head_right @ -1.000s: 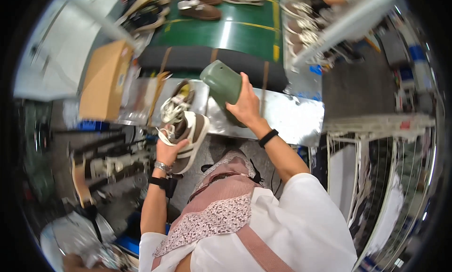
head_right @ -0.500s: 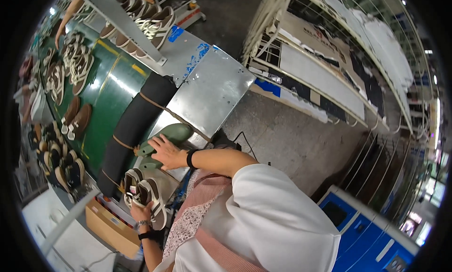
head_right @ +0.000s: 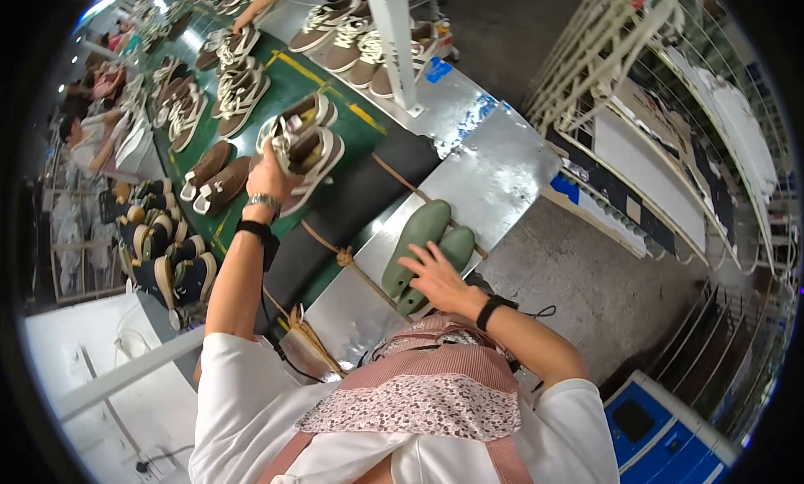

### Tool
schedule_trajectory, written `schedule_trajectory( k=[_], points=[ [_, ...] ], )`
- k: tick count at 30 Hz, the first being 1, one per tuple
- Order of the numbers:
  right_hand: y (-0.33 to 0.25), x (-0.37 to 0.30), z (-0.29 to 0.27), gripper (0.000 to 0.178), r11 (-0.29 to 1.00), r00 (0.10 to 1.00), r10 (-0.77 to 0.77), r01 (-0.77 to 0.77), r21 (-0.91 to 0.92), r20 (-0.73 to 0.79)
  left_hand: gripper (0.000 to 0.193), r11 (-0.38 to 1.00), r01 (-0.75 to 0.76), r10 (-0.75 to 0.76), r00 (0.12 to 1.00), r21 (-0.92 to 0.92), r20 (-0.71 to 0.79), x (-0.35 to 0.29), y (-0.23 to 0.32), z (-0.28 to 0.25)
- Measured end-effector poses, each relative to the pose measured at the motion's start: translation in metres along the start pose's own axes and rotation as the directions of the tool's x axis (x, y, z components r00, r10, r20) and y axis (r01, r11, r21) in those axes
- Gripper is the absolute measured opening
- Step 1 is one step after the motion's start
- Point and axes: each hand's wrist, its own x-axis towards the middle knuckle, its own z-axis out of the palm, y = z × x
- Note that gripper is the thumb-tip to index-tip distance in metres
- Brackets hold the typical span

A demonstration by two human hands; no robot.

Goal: Manually processing shoes by fitting them onto lasts and operating assembly machines at various factory stations.

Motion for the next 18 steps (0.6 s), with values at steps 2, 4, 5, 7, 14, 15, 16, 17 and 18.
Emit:
schedule_trajectory(
  k=[2,4,5,7,14,15,16,17,18],
  points=[
    [-0.007,-0.020,-0.011,0.015,0.990,0.991,0.137,-0.137,0.033,-0.006,0.088,0.999,0.016,-0.016,1.000,-0.050,-0.004,0.005,0.015,0.008],
    [-0.012,-0.039,-0.006,0.025,0.915,0.867,0.402,-0.364,0.176,-0.293,0.075,0.982,-0.087,0.103,0.990,-0.166,0.093,-0.010,0.012,0.048],
    [-0.014,-0.045,-0.008,0.044,0.839,0.797,0.541,-0.492,0.233,-0.268,0.064,0.912,-0.179,0.182,0.983,-0.369,-0.029,-0.035,0.010,0.086],
    [-0.015,-0.061,0.011,0.055,0.512,0.506,0.846,-0.683,0.520,-0.167,0.059,0.796,0.018,0.164,0.956,-0.604,0.245,-0.090,0.048,0.125],
    [-0.015,-0.071,-0.002,0.114,-0.354,0.494,0.709,-0.367,0.860,0.503,0.063,0.548,0.374,0.083,0.865,-0.748,0.494,-0.213,0.116,0.192],
    [-0.010,-0.077,0.013,0.114,-0.369,0.508,0.685,-0.375,0.850,0.522,0.062,0.495,0.458,0.060,0.830,-0.738,0.555,-0.224,0.119,0.194],
    [0.002,-0.080,0.036,0.114,-0.077,0.526,0.797,-0.400,0.913,0.297,0.062,0.435,0.532,0.032,0.797,-0.727,0.603,-0.230,0.124,0.199],
    [0.005,-0.084,0.045,0.113,0.219,0.549,0.835,-0.407,0.887,0.046,0.059,0.299,0.517,0.005,0.840,-0.802,0.543,-0.243,0.137,0.200],
    [0.017,-0.094,0.050,0.110,0.187,0.586,0.809,-0.337,0.923,0.050,0.054,0.348,0.602,-0.007,0.769,-0.719,0.640,-0.245,0.139,0.195]
  ],
)
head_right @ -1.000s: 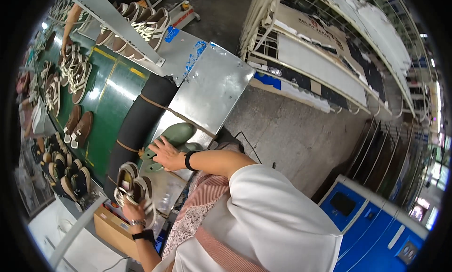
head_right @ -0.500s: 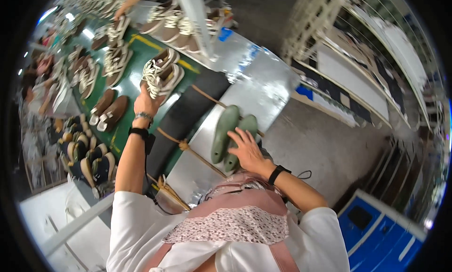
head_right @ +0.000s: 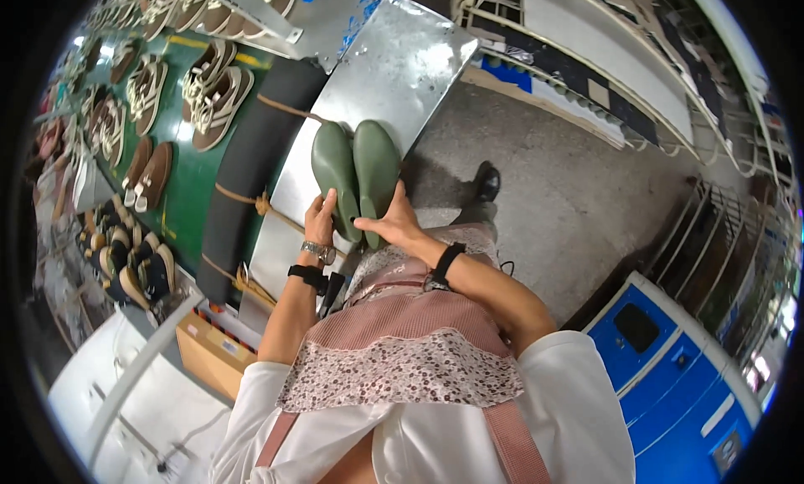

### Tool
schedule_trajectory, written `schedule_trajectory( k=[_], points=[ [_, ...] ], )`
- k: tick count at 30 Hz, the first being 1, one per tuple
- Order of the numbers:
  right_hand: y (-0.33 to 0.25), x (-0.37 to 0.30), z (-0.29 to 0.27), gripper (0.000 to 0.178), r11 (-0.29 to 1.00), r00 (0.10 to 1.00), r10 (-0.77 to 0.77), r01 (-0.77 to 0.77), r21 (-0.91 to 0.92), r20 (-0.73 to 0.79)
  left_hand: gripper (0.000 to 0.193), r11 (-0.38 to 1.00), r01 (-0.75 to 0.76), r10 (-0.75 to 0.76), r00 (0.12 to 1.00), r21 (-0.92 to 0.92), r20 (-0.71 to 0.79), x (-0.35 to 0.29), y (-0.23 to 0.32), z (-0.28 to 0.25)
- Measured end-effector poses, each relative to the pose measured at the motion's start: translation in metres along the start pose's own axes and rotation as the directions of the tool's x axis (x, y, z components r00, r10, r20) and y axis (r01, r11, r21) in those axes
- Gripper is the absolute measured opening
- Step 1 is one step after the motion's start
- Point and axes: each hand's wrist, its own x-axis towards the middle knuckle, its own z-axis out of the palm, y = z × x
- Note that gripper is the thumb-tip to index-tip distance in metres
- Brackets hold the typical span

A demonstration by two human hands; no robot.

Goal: Manually processing shoes by fitting them onto lasts and operating assembly machines at various factory stations.

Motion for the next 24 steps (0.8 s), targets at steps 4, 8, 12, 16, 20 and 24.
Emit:
schedule_trajectory(
  k=[4,8,12,16,20,24],
  points=[
    [-0.015,-0.005,-0.073,0.103,0.985,0.995,-0.044,0.029,0.170,0.084,0.054,0.904,-0.072,0.074,0.997,-0.421,-0.012,-0.041,0.001,0.075],
    [-0.024,-0.012,-0.162,0.101,0.982,0.984,-0.163,0.155,0.110,0.069,0.047,0.742,-0.027,0.099,0.993,-0.670,0.070,-0.063,0.018,0.173],
    [-0.036,-0.017,-0.249,0.100,0.983,0.980,-0.164,0.152,0.106,0.116,0.056,0.713,0.069,0.120,0.968,-0.698,0.219,-0.069,0.045,0.249],
    [-0.004,-0.009,-0.317,0.093,0.962,0.984,0.008,-0.057,0.268,0.181,0.064,0.785,0.097,0.130,0.940,-0.612,0.315,-0.042,0.045,0.305],
    [0.059,0.028,-0.360,0.085,0.902,0.962,0.264,-0.273,0.336,0.073,0.078,0.949,0.026,0.072,0.953,-0.313,0.295,0.024,0.011,0.352],
    [0.139,0.101,-0.389,0.078,0.889,0.936,0.344,-0.300,0.346,-0.071,0.084,0.961,-0.268,0.254,0.951,0.062,0.176,0.128,-0.017,0.403]
  ],
)
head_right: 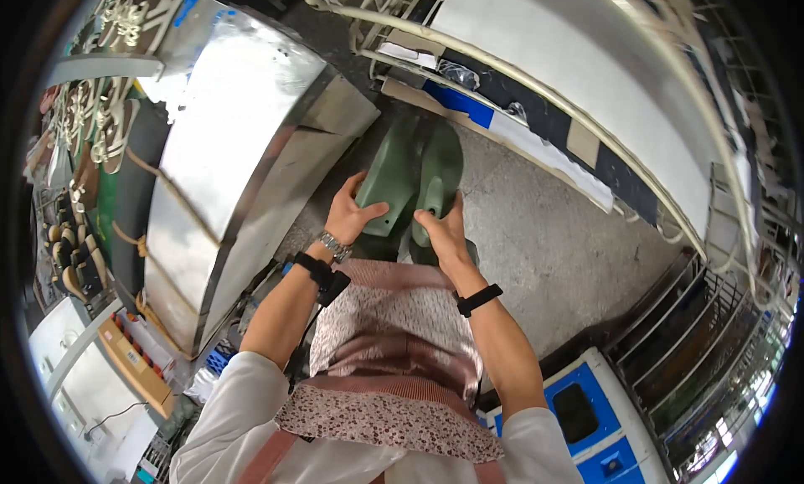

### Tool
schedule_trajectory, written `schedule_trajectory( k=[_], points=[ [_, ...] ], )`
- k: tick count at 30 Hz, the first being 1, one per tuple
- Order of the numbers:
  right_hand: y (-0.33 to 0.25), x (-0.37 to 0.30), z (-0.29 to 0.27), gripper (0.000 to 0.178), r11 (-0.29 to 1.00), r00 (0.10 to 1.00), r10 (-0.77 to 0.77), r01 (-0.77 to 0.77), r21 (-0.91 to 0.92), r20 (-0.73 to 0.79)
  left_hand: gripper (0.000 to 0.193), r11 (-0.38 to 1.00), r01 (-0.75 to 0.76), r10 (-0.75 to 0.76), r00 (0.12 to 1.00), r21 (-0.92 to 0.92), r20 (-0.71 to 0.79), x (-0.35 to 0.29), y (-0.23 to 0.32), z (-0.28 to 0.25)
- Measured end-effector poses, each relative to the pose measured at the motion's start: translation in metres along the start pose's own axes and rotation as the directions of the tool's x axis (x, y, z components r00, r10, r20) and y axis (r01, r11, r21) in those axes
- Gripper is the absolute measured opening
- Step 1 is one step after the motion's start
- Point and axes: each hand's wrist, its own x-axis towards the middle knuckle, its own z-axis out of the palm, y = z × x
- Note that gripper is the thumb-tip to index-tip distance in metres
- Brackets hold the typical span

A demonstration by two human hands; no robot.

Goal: Manually processing shoes by fitting them onto lasts and operating assembly machines at various factory stations.

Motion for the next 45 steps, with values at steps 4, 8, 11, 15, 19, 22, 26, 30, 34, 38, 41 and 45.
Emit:
schedule_trajectory(
  k=[4,8,11,15,19,22,26,30,34,38,41,45],
  points=[
    [0.015,0.115,-0.016,0.072,0.966,0.968,-0.243,0.236,-0.100,-0.062,0.084,0.972,-0.116,0.128,0.991,0.204,-0.046,0.116,-0.048,0.015],
    [0.009,0.218,-0.011,0.072,0.885,0.894,-0.443,0.426,-0.187,-0.060,0.085,0.873,-0.329,0.391,0.913,0.361,-0.115,0.220,-0.081,0.018],
    [0.000,0.287,-0.011,0.060,0.725,0.717,-0.685,0.652,-0.222,-0.130,0.082,0.815,-0.388,0.493,0.854,0.430,-0.164,0.274,-0.075,0.030],
    [-0.035,0.338,-0.009,0.064,0.601,0.695,-0.713,0.674,-0.430,0.093,0.066,0.806,-0.522,0.587,0.769,0.281,-0.254,0.314,-0.059,0.045],
    [-0.055,0.361,0.029,0.069,0.266,0.776,-0.616,0.366,-0.892,0.135,0.050,0.695,-0.694,0.715,0.638,0.189,-0.286,0.354,-0.082,0.023],
    [-0.044,0.392,0.027,0.067,0.111,0.571,-0.806,0.404,-0.908,0.155,0.042,0.730,-0.611,0.675,0.715,0.306,-0.182,0.352,-0.080,0.035],
    [-0.039,0.354,0.012,0.062,0.294,0.770,-0.637,0.248,-0.923,0.003,0.048,0.771,-0.431,0.499,0.866,0.469,-0.025,0.234,-0.092,0.034],
    [0.036,0.274,0.009,0.072,0.187,0.821,-0.479,0.442,-0.877,0.311,0.047,0.935,-0.189,0.261,0.939,0.300,-0.224,0.033,-0.085,-0.001],
    [0.057,0.111,0.003,0.066,0.553,0.869,-0.008,0.415,-0.722,0.494,0.038,0.992,0.094,-0.047,0.900,0.088,-0.432,-0.146,-0.052,-0.003],
    [0.034,-0.012,0.039,0.049,0.427,0.697,0.358,0.470,-0.772,0.622,0.036,0.969,0.158,-0.244,0.551,-0.188,-0.798,-0.298,-0.022,0.015],
    [0.022,-0.054,0.077,0.041,0.329,0.379,0.545,0.724,-0.606,0.748,0.034,0.905,0.062,-0.424,0.205,-0.421,-0.882,-0.405,-0.011,0.058],
    [0.045,-0.077,0.127,0.036,0.132,0.253,0.701,0.873,-0.470,0.667,0.042,0.768,0.162,-0.597,-0.170,-0.620,-0.784,-0.536,-0.062,0.157]
  ],
)
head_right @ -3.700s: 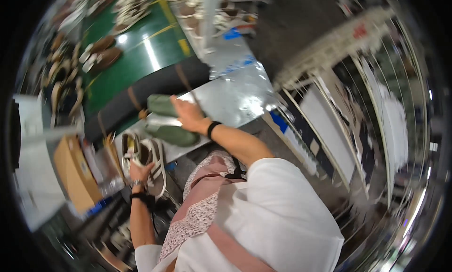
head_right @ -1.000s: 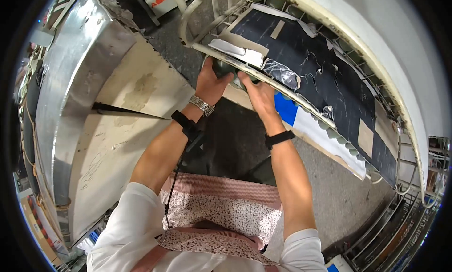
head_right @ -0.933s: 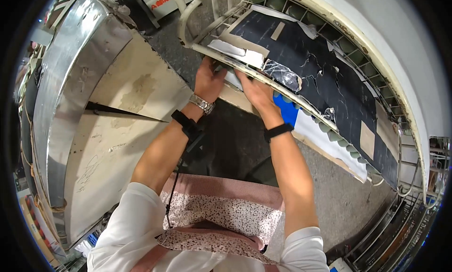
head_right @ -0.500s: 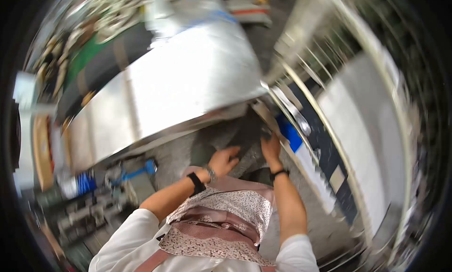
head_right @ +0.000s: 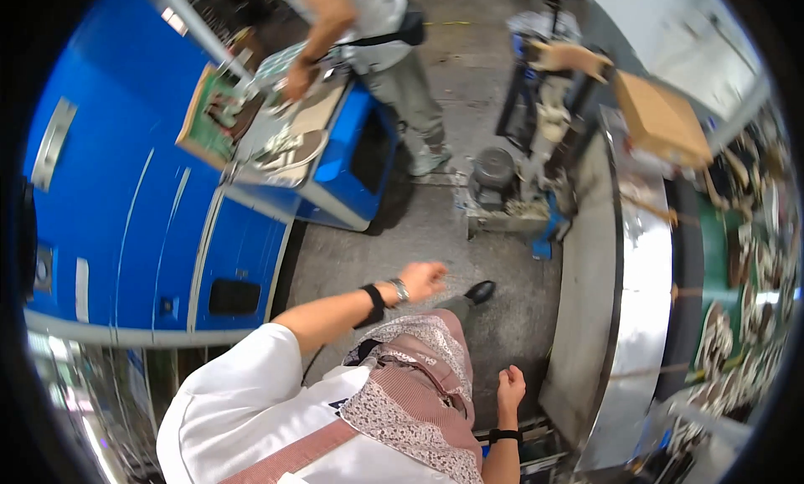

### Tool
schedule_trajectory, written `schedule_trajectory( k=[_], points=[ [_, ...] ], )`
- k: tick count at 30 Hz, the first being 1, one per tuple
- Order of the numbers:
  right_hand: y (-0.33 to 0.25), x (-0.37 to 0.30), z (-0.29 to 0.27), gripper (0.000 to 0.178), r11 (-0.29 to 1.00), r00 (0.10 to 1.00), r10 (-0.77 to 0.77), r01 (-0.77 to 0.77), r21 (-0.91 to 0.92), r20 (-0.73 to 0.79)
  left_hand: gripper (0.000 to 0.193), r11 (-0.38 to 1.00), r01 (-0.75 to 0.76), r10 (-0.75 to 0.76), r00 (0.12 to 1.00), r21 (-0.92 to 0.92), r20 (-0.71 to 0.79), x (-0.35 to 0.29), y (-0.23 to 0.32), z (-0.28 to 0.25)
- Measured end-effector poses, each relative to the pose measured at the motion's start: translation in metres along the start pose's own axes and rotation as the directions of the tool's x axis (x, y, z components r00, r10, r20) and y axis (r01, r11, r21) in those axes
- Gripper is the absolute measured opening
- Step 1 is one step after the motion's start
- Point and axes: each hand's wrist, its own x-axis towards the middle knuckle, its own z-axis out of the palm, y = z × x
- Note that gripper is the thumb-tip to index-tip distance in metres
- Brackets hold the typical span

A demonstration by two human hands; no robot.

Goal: Manually processing shoes by fitting them onto lasts and operating assembly machines at various factory stations.

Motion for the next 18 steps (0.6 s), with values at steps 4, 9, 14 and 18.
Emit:
schedule_trajectory(
  k=[4,9,14,18],
  points=[
    [-0.050,0.032,0.026,0.037,0.960,0.993,-0.077,0.097,-0.264,0.084,0.050,0.952,0.258,-0.194,0.925,0.165,-0.327,-0.027,-0.129,-0.138],
    [-0.112,0.077,0.085,0.037,0.924,0.976,-0.089,0.155,-0.349,0.197,0.074,0.829,0.447,-0.089,0.698,0.336,-0.711,-0.028,-0.230,-0.311],
    [-0.183,0.074,0.140,0.038,0.917,0.968,0.019,0.084,-0.391,0.252,0.083,0.672,0.581,-0.185,0.732,0.459,-0.656,-0.016,-0.327,-0.399],
    [-0.198,0.075,0.160,0.037,0.910,0.969,0.037,0.068,-0.410,0.243,0.073,0.692,0.547,-0.428,0.837,0.472,-0.342,-0.004,-0.343,-0.437]
  ],
)
